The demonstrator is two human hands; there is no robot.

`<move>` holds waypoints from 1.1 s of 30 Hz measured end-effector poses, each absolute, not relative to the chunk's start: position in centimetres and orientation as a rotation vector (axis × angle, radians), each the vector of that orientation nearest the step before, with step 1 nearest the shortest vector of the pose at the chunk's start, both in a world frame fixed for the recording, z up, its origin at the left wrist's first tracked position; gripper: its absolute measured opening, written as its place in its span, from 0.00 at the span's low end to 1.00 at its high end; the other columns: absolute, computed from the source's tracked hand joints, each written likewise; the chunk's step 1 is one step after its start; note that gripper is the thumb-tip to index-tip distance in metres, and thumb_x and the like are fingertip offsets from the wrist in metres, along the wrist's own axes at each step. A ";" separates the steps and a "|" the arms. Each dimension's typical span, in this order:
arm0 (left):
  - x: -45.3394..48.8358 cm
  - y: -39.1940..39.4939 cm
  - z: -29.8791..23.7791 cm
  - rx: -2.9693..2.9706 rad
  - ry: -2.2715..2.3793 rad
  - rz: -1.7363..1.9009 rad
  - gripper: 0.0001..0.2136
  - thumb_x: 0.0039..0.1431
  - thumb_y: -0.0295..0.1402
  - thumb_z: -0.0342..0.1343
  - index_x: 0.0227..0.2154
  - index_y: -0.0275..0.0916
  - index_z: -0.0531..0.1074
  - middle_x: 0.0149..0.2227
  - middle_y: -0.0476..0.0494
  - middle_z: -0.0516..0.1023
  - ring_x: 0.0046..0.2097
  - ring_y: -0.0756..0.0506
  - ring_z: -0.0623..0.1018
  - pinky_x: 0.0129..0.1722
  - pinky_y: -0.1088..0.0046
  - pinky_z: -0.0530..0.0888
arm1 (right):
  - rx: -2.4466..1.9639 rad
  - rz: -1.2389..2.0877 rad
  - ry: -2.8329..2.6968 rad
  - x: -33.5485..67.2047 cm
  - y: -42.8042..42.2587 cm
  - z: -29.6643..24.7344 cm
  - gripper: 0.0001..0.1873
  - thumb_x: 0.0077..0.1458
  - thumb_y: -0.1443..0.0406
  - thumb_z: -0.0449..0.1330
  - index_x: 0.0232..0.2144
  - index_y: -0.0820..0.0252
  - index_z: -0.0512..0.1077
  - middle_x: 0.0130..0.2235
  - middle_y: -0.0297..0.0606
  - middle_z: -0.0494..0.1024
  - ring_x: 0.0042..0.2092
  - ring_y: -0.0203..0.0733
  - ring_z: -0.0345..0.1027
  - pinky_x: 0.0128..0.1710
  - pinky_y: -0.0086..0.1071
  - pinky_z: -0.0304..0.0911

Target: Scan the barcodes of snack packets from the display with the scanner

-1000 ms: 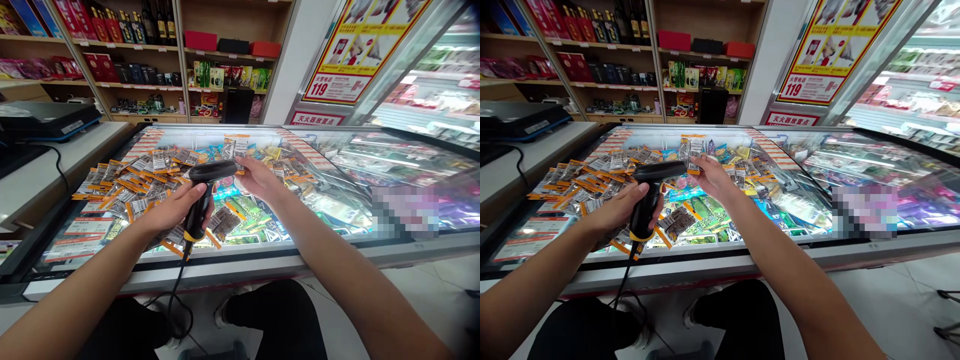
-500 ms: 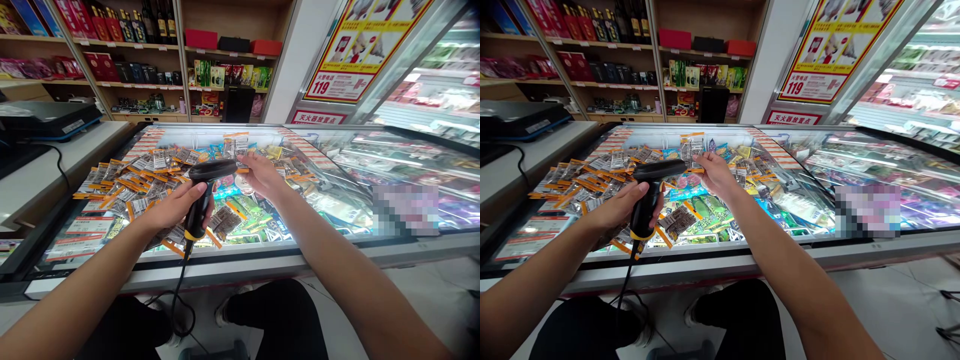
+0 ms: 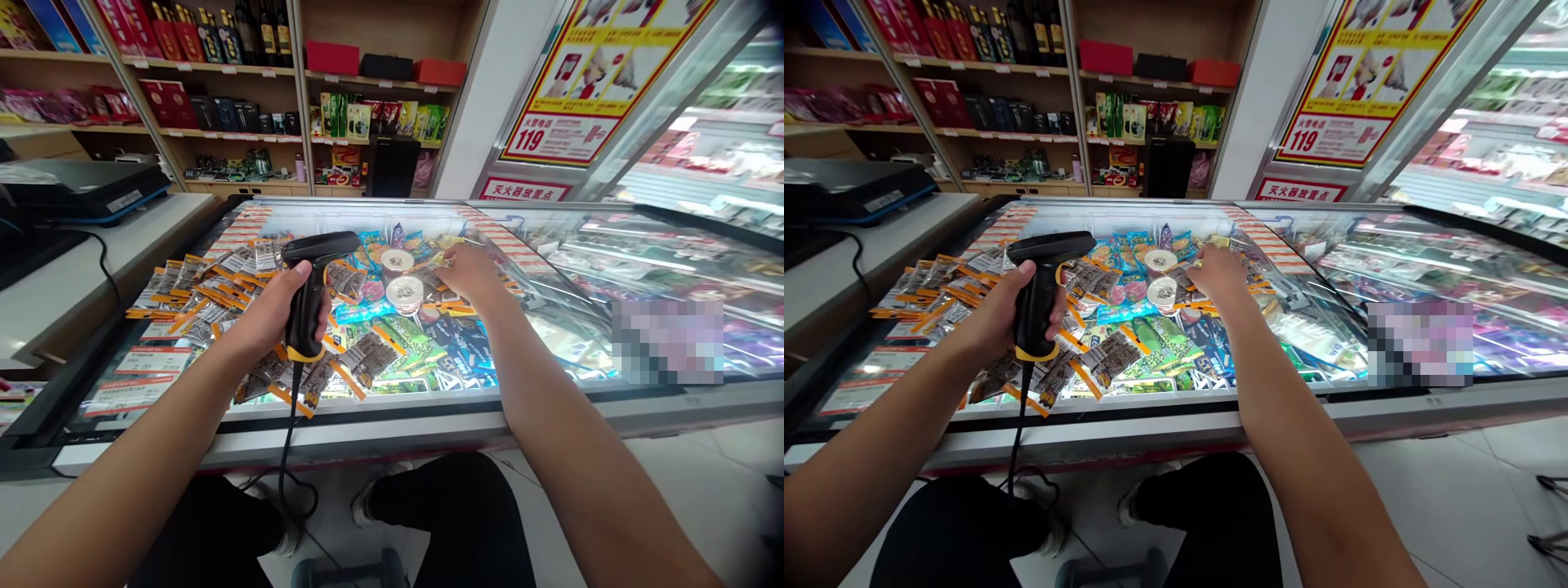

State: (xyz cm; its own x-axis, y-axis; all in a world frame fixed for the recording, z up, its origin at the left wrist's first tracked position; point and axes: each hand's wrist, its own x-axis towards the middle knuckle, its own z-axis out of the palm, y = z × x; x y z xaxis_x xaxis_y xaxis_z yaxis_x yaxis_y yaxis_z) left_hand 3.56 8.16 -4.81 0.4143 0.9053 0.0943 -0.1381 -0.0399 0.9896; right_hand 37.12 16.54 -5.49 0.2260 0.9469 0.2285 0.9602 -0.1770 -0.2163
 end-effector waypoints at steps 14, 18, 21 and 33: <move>4.0 7.9 -4.4 1.341 0.812 0.971 0.27 0.61 0.62 0.56 0.39 0.38 0.70 0.24 0.47 0.75 0.19 0.47 0.75 0.17 0.73 0.70 | -2.384 0.037 -1.868 33.9 15.9 -8.4 0.41 0.68 0.40 0.47 0.75 0.50 0.56 0.76 0.61 0.52 0.75 0.86 0.39 0.61 0.85 0.43; 4.2 7.8 -4.6 1.326 0.822 0.959 0.27 0.61 0.61 0.56 0.36 0.38 0.71 0.23 0.47 0.75 0.19 0.48 0.74 0.18 0.73 0.71 | -2.325 -0.057 -1.904 37.0 17.3 -8.6 0.36 0.71 0.44 0.47 0.74 0.48 0.57 0.73 0.60 0.58 0.74 0.78 0.45 0.63 0.80 0.50; 4.2 7.8 -4.7 1.341 0.814 0.941 0.27 0.62 0.62 0.55 0.34 0.37 0.71 0.23 0.46 0.75 0.20 0.48 0.75 0.18 0.73 0.71 | -2.303 -0.067 -1.927 38.6 18.1 -8.6 0.37 0.71 0.45 0.49 0.75 0.47 0.55 0.74 0.59 0.57 0.74 0.75 0.46 0.64 0.76 0.51; 4.1 8.0 -4.8 1.314 0.794 0.936 0.27 0.62 0.61 0.56 0.41 0.38 0.72 0.23 0.48 0.76 0.20 0.47 0.76 0.18 0.73 0.71 | -1.372 0.807 -2.511 33.0 12.2 -3.3 0.32 0.56 0.45 0.70 0.60 0.43 0.77 0.60 0.42 0.78 0.63 0.61 0.69 0.61 0.52 0.66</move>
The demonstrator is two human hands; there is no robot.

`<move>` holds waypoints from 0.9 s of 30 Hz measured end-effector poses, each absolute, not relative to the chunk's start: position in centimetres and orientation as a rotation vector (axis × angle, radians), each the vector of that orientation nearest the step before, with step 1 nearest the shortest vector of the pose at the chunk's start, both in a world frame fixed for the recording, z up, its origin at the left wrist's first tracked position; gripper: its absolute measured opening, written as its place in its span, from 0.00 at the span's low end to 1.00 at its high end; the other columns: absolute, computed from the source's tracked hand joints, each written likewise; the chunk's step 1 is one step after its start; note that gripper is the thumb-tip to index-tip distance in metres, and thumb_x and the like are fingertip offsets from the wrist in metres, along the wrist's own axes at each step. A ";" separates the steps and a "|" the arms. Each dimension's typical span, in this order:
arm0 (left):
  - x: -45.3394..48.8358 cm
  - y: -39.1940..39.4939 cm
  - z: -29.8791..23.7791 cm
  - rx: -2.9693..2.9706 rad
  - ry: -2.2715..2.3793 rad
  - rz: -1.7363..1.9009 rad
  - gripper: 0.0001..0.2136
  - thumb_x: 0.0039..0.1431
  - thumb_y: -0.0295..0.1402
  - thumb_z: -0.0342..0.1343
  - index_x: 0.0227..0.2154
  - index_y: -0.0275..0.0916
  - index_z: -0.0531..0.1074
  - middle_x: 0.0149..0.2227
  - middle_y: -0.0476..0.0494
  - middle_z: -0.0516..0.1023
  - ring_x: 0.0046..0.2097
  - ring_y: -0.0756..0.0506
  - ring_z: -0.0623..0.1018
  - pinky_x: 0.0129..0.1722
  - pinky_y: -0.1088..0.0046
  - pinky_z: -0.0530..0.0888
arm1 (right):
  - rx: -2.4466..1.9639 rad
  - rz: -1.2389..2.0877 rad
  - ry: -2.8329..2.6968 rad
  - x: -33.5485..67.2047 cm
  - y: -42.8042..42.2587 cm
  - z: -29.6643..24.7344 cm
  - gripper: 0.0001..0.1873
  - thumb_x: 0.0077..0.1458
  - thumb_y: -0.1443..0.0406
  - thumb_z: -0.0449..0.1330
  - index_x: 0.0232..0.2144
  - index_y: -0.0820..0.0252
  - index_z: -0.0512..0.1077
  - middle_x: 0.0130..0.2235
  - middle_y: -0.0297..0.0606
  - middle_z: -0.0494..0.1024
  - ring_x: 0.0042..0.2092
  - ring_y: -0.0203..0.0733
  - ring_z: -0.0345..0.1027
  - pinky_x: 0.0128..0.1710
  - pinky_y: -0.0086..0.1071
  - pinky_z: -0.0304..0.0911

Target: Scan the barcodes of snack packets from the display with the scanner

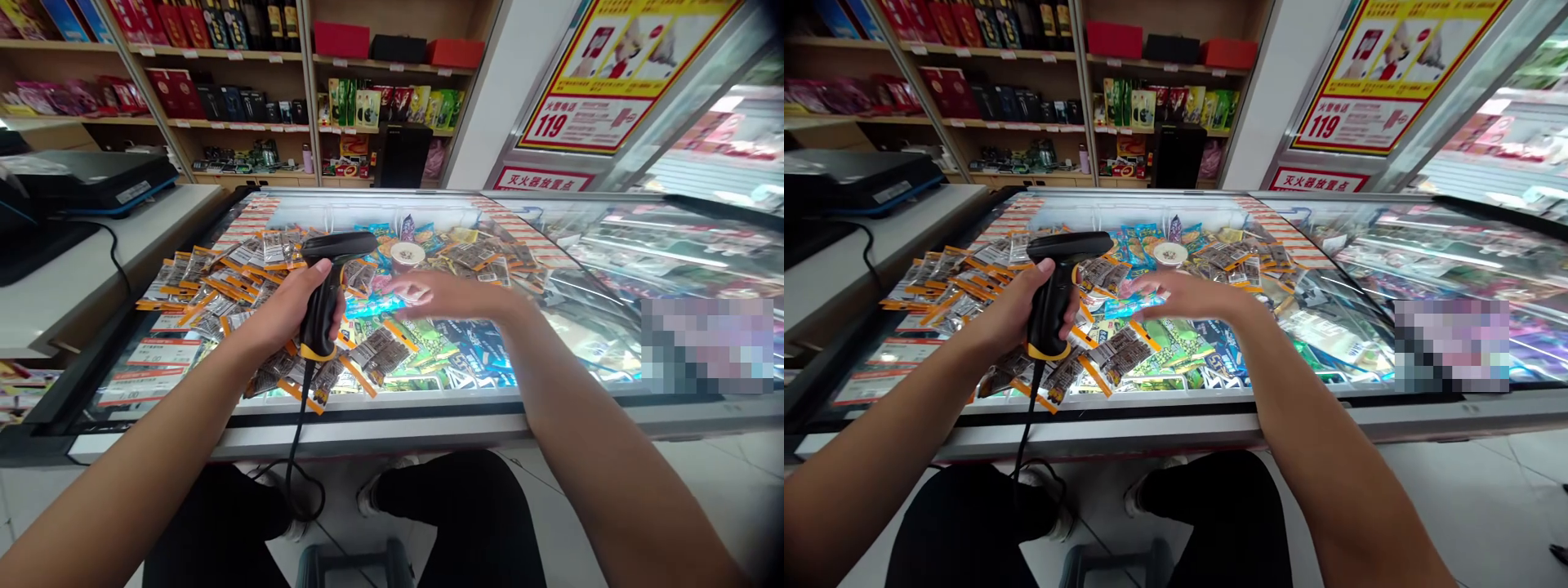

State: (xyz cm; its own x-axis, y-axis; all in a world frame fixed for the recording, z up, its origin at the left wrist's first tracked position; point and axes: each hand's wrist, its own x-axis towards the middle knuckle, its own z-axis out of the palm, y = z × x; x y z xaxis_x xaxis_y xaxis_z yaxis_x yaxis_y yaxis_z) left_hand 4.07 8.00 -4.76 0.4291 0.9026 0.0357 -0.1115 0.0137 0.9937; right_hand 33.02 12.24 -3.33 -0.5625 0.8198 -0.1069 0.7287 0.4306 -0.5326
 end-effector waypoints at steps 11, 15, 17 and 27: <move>4.0 8.1 -4.9 1.349 0.805 0.914 0.28 0.62 0.62 0.55 0.39 0.37 0.72 0.24 0.46 0.76 0.20 0.47 0.75 0.18 0.73 0.70 | -1.263 0.840 -2.619 31.0 11.2 -4.0 0.28 0.48 0.51 0.75 0.50 0.53 0.79 0.55 0.44 0.79 0.56 0.58 0.74 0.54 0.45 0.72; 3.8 7.9 -5.0 1.357 0.805 0.908 0.27 0.63 0.61 0.55 0.39 0.38 0.72 0.25 0.45 0.77 0.21 0.47 0.76 0.19 0.73 0.71 | -1.356 0.891 -2.322 32.0 11.9 -3.1 0.25 0.54 0.56 0.72 0.54 0.50 0.77 0.53 0.42 0.82 0.50 0.54 0.77 0.46 0.43 0.74; 3.9 7.8 -4.9 1.359 0.802 0.909 0.27 0.63 0.61 0.55 0.39 0.38 0.71 0.25 0.46 0.77 0.21 0.47 0.76 0.19 0.73 0.72 | -1.379 0.924 -2.115 32.3 12.4 -3.0 0.27 0.56 0.57 0.71 0.58 0.49 0.75 0.54 0.43 0.82 0.50 0.54 0.78 0.45 0.44 0.75; 3.9 7.1 -4.8 1.503 0.804 0.777 0.26 0.66 0.60 0.52 0.33 0.38 0.71 0.24 0.44 0.77 0.22 0.47 0.76 0.20 0.74 0.73 | -1.381 0.747 -1.767 32.4 13.7 -4.1 0.16 0.62 0.51 0.66 0.30 0.55 0.75 0.28 0.35 0.72 0.30 0.42 0.66 0.30 0.37 0.63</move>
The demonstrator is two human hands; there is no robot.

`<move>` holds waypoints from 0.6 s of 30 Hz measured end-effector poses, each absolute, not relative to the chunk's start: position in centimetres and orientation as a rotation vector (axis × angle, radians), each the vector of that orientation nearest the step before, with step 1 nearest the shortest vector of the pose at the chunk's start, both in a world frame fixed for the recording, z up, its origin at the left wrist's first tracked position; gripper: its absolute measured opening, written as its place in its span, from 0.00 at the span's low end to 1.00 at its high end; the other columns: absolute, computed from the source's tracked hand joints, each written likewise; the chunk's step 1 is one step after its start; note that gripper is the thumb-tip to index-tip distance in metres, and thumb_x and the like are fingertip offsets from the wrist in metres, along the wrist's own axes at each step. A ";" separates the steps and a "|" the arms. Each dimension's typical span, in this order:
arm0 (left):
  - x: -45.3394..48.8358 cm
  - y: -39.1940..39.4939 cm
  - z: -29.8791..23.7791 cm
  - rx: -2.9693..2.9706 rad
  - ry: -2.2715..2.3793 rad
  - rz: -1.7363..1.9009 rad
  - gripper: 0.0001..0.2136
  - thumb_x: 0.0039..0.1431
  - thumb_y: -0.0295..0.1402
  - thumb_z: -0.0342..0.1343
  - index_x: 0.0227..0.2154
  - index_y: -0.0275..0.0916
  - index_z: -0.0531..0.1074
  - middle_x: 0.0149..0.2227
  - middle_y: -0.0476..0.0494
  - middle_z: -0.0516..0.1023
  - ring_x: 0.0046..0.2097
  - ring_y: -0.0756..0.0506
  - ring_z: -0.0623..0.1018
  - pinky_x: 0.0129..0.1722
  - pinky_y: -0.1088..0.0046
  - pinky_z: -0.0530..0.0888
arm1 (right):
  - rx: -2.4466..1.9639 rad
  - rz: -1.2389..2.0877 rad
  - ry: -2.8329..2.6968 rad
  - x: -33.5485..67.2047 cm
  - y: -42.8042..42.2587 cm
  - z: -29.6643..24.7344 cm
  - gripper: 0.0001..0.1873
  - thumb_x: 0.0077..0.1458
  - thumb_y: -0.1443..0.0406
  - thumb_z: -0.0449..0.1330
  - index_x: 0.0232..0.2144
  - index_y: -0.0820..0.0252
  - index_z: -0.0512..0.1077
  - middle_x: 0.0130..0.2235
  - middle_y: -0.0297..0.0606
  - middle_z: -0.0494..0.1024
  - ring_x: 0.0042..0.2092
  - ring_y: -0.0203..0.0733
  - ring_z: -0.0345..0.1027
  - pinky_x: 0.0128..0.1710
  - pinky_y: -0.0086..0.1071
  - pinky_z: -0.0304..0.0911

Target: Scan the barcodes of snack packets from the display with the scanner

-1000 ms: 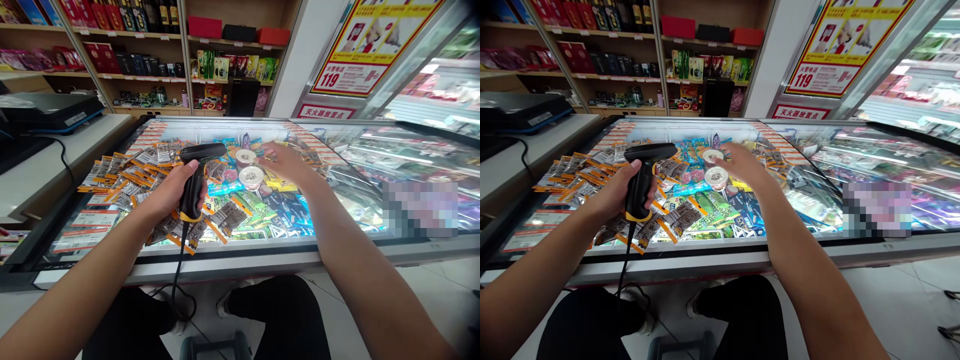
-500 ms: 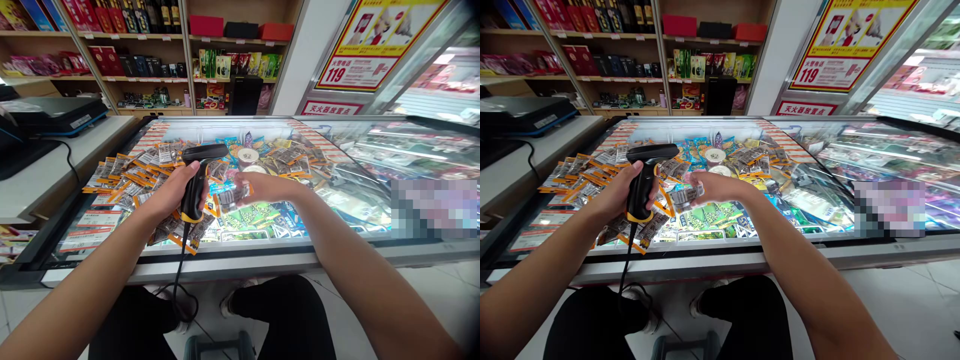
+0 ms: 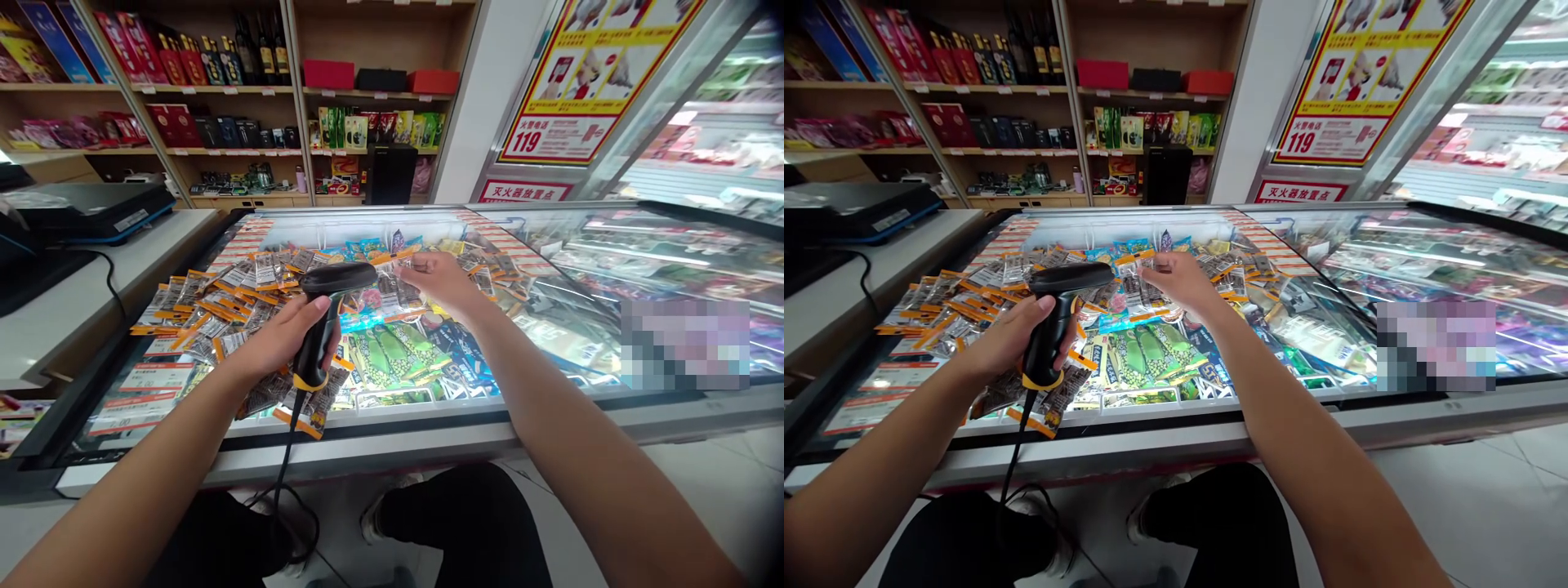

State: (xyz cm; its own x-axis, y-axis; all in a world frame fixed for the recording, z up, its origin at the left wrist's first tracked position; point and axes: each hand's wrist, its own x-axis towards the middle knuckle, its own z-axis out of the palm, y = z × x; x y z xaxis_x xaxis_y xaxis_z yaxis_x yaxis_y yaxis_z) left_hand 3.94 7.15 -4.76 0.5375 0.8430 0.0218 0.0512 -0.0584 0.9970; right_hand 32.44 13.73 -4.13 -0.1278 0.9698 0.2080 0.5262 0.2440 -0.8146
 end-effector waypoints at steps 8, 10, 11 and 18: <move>4.2 7.0 -4.7 1.570 0.787 0.712 0.28 0.68 0.61 0.49 0.31 0.37 0.72 0.26 0.42 0.78 0.23 0.47 0.77 0.21 0.74 0.73 | -1.399 0.702 -1.794 31.8 12.8 -3.4 0.27 0.63 0.55 0.66 0.22 0.53 0.53 0.25 0.29 0.54 0.27 0.36 0.50 0.28 0.34 0.48; 4.1 7.1 -4.9 1.595 0.784 0.694 0.30 0.69 0.61 0.47 0.29 0.37 0.72 0.24 0.41 0.77 0.23 0.47 0.77 0.22 0.73 0.73 | -1.437 0.686 -1.798 31.7 12.7 -3.2 0.27 0.63 0.55 0.66 0.22 0.53 0.53 0.25 0.29 0.54 0.27 0.37 0.50 0.29 0.34 0.50; 4.0 7.1 -5.0 1.600 0.783 0.691 0.30 0.69 0.61 0.46 0.29 0.37 0.73 0.24 0.41 0.77 0.23 0.47 0.77 0.22 0.73 0.73 | -1.452 0.682 -1.796 31.7 12.6 -3.2 0.28 0.63 0.55 0.66 0.22 0.53 0.52 0.25 0.29 0.53 0.27 0.38 0.50 0.29 0.35 0.51; 4.1 7.3 -5.0 1.465 0.771 0.807 0.27 0.64 0.62 0.53 0.36 0.38 0.72 0.25 0.45 0.77 0.22 0.47 0.76 0.21 0.73 0.73 | -1.530 0.569 -1.893 32.8 13.7 -3.6 0.18 0.66 0.56 0.64 0.25 0.55 0.66 0.27 0.34 0.66 0.31 0.42 0.64 0.33 0.37 0.61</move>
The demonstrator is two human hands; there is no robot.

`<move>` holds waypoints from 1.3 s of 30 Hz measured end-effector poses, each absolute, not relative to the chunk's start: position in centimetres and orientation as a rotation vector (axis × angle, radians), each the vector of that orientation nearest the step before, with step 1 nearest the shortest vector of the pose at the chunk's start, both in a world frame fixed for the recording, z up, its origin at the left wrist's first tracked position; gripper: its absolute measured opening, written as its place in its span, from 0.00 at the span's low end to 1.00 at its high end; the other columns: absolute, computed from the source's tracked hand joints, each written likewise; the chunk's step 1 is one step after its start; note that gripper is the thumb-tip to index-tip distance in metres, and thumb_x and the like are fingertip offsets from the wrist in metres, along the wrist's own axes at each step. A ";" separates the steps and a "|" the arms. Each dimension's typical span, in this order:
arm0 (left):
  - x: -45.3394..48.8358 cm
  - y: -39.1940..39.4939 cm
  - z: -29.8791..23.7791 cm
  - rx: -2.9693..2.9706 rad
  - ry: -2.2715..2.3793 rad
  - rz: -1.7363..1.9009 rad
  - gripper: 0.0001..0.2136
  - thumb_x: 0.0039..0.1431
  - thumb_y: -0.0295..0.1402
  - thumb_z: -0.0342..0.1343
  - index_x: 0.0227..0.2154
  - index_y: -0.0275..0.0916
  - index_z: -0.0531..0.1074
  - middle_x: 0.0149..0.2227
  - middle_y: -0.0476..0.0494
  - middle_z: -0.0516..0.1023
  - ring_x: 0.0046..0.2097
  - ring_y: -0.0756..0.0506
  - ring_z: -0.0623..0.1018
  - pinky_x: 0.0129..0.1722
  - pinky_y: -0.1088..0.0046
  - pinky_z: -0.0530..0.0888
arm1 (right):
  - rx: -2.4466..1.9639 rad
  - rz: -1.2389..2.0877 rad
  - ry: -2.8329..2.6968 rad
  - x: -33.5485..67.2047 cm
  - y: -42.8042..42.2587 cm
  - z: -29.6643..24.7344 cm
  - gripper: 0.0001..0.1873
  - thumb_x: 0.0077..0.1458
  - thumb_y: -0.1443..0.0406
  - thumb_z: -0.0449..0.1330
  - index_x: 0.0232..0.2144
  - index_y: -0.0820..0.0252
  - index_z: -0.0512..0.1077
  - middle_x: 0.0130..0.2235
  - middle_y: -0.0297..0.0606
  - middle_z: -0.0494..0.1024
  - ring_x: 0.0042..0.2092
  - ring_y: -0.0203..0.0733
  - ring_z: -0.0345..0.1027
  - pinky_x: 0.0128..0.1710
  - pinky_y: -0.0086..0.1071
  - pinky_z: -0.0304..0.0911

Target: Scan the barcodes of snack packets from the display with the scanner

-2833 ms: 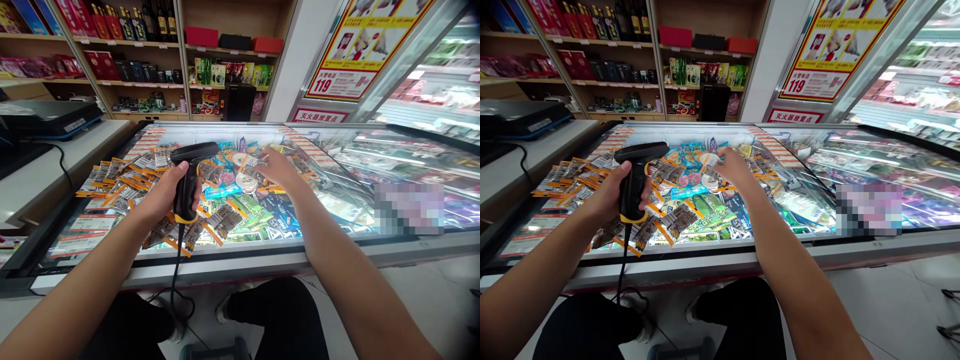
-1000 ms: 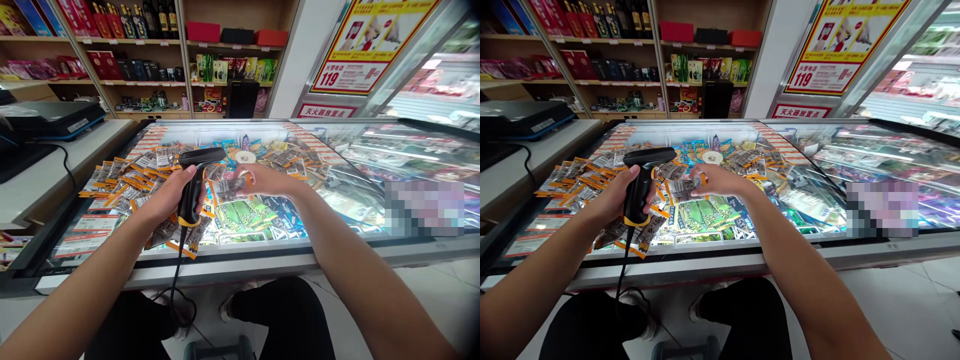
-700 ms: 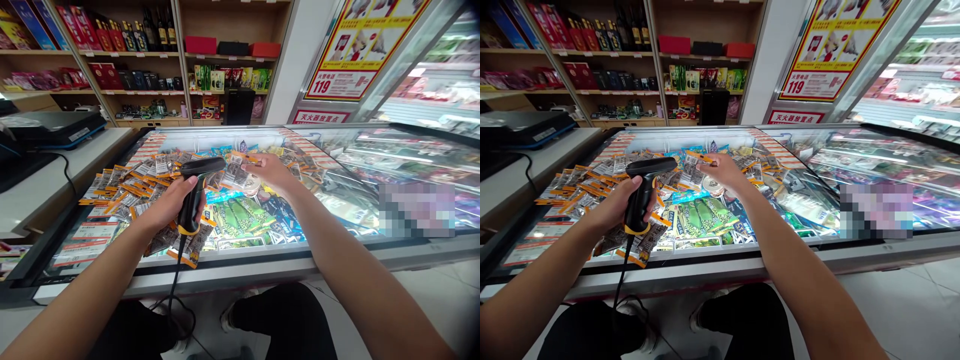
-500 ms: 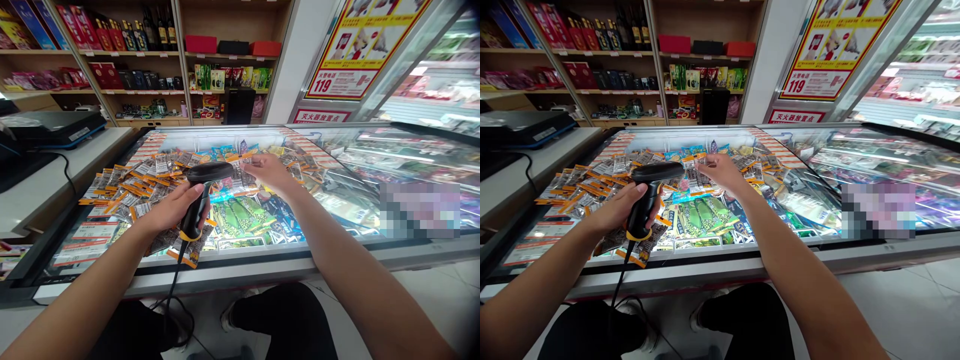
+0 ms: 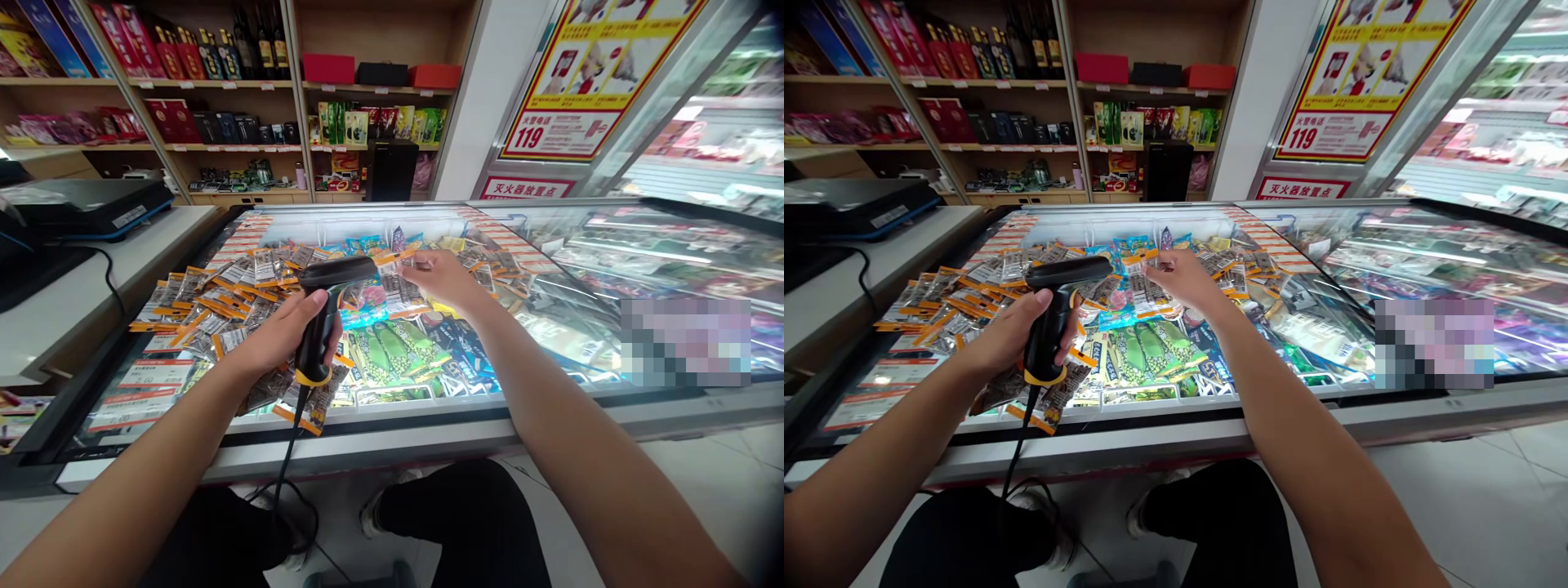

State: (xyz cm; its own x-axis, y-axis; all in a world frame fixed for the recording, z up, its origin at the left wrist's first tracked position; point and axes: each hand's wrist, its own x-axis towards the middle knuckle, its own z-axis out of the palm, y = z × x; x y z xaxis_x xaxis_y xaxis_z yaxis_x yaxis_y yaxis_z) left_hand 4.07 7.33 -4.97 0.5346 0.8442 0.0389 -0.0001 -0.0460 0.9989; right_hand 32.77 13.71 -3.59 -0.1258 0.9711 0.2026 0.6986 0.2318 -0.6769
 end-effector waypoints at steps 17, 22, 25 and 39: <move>3.8 8.5 -4.4 1.256 0.787 1.098 0.28 0.61 0.64 0.55 0.37 0.39 0.70 0.22 0.49 0.74 0.19 0.48 0.74 0.19 0.74 0.70 | -1.657 -0.241 -1.858 35.2 16.5 -5.8 0.18 0.67 0.62 0.61 0.56 0.61 0.80 0.57 0.53 0.78 0.64 0.64 0.64 0.65 0.59 0.56; 4.2 8.5 -4.2 1.254 0.806 1.119 0.28 0.61 0.63 0.56 0.35 0.39 0.69 0.22 0.49 0.74 0.19 0.49 0.74 0.18 0.74 0.69 | -1.366 0.419 -1.944 25.9 15.7 -8.1 0.29 0.70 0.44 0.54 0.57 0.59 0.76 0.57 0.51 0.79 0.59 0.60 0.71 0.59 0.52 0.64; 4.2 8.7 -4.3 1.263 0.796 1.117 0.28 0.60 0.64 0.56 0.35 0.39 0.68 0.22 0.49 0.75 0.19 0.49 0.73 0.18 0.74 0.69 | -1.508 0.440 -1.955 23.3 16.1 -9.3 0.33 0.66 0.39 0.57 0.55 0.59 0.76 0.56 0.55 0.77 0.64 0.68 0.64 0.61 0.58 0.60; 3.7 8.9 -5.2 1.330 0.827 1.019 0.27 0.61 0.62 0.56 0.40 0.39 0.69 0.23 0.48 0.76 0.19 0.47 0.76 0.17 0.74 0.70 | -1.117 1.112 -1.283 27.7 17.4 -8.5 0.22 0.55 0.56 0.71 0.47 0.53 0.69 0.38 0.35 0.76 0.41 0.43 0.73 0.40 0.37 0.70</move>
State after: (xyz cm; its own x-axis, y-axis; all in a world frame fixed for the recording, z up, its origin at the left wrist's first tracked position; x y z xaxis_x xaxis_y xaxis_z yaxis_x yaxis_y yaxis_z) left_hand 3.70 8.93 -5.17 0.3622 0.9288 0.0788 -0.1143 -0.0396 0.9927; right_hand 27.66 17.37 -8.46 -0.0090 0.9914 0.1309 0.0114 0.1310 -0.9913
